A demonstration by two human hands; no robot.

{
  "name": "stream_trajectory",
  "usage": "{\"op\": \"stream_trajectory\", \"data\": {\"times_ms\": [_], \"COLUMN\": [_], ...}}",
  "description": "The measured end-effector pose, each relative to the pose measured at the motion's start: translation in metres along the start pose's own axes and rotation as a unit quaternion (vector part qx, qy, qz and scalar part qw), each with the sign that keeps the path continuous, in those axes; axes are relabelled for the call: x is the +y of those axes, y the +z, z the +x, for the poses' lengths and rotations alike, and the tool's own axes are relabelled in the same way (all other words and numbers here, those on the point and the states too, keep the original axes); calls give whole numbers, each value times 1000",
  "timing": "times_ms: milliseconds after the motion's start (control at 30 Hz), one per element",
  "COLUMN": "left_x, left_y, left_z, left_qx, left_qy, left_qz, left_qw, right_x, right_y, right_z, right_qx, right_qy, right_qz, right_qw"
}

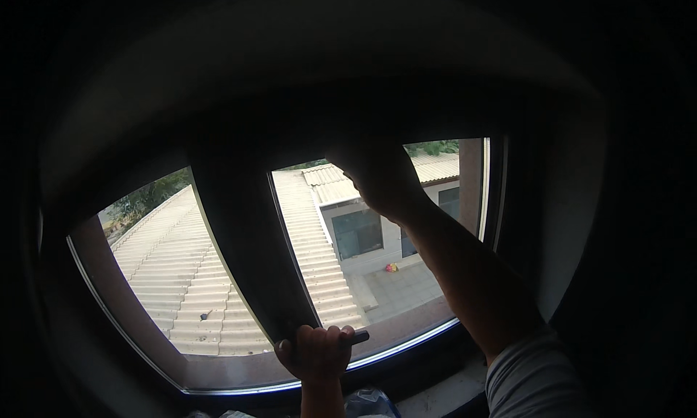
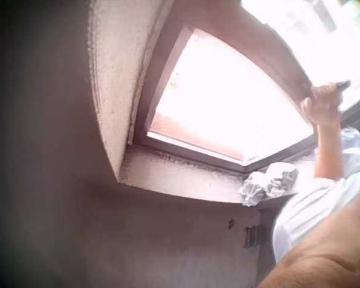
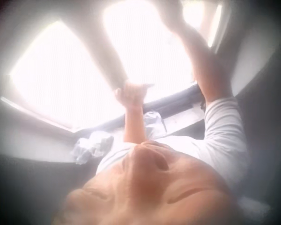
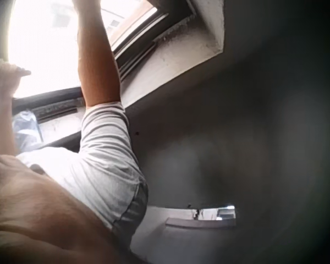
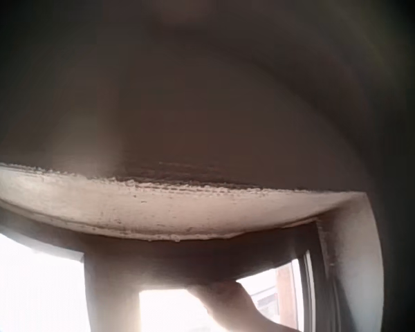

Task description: The person installs small hardware pieces into the upper frame of a window using a screwdriver. They repeatedly pick up pieces from the windowsill, align them in the frame, and tighten them. The window remains open during the process.

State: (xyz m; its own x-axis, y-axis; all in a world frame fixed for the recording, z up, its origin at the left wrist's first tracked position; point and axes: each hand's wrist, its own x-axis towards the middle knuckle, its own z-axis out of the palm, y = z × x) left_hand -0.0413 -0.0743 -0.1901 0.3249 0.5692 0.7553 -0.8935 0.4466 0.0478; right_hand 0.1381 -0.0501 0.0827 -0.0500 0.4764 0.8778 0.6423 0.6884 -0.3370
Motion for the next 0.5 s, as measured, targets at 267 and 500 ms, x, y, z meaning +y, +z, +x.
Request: {"op": "stream_trajectory", "data": {"times_ms": [267, 500], "left_x": [3, 4], "left_y": [1, -1], "left_z": [-2, 3], "left_qx": [70, 82], "left_qy": [-4, 17], "left_qz": [-31, -440], "left_qw": [997, 894], "right_x": [-16, 16], "right_y": [-3, 14], "right_z": [-4, 0], "right_qx": [-6, 24], "right_qy": [94, -74], "right_qz": [41, -302], "right_qw": [995, 950]}}
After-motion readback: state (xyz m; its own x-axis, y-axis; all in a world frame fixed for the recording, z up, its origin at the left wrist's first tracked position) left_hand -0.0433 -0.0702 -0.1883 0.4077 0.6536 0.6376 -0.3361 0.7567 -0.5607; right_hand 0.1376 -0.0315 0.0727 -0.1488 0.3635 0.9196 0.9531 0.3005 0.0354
